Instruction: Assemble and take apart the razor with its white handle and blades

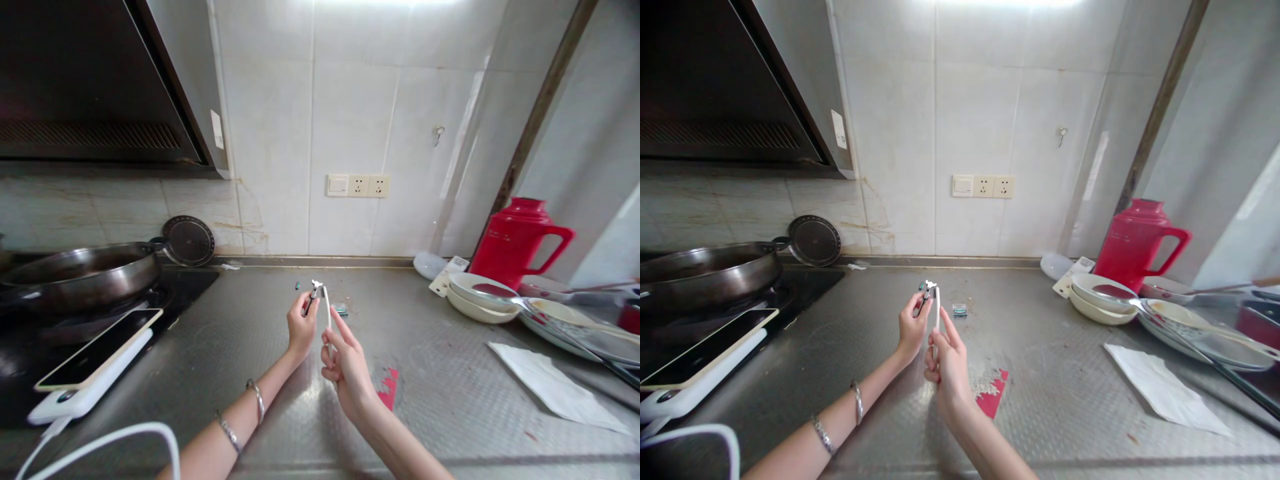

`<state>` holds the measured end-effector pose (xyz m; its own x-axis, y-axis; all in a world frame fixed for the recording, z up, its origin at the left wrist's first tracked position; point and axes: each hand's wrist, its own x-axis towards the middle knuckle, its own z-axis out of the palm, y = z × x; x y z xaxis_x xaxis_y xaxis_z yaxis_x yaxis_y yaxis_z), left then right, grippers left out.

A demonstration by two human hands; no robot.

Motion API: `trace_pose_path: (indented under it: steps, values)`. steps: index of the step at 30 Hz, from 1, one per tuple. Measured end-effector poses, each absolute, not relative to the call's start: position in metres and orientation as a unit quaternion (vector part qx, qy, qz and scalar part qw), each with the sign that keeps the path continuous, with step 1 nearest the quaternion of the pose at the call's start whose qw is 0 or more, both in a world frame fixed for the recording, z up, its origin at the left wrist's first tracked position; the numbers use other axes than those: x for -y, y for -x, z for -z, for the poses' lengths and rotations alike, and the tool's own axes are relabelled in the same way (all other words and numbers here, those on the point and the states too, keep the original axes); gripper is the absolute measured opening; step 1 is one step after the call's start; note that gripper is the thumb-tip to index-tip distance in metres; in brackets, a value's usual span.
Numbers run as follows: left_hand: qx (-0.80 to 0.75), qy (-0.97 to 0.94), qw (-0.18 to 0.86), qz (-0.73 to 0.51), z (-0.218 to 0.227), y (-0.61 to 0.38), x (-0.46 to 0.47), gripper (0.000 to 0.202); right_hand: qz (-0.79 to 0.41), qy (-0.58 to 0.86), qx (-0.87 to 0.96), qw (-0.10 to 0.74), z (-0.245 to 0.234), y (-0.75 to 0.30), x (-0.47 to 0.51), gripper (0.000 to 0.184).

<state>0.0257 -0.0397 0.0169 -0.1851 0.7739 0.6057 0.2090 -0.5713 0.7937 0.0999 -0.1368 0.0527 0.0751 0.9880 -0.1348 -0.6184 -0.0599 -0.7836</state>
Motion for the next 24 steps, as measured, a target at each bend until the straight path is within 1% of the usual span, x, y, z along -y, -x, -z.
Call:
trace_pose_path:
  steps: [3, 11, 16, 20, 24]
  values:
    - [-0.414, -0.607, 0.223, -0.641, -0.016, -0.026, 0.039, 0.022, -0.614, 0.372, 0.27, 0.642, -0.057, -0.108, 0.126, 0.072]
    - [-0.407, -0.604, 0.245, -0.64, -0.015, -0.023, 0.037, 0.023, -0.626, 0.386, 0.299, 0.608, -0.05, -0.121, 0.122, 0.065]
    - [-0.401, -0.601, 0.275, -0.635, -0.015, -0.025, 0.037, 0.023, -0.612, 0.389, 0.302, 0.619, -0.058, -0.13, 0.119, 0.06]
    - [-0.397, -0.594, 0.286, -0.638, -0.018, -0.024, 0.038, 0.024, -0.629, 0.391, 0.301, 0.6, -0.055, -0.127, 0.12, 0.059]
    - [-0.386, -0.583, 0.307, -0.645, -0.02, -0.021, 0.037, 0.027, -0.612, 0.392, 0.313, 0.612, -0.048, -0.124, 0.124, 0.061]
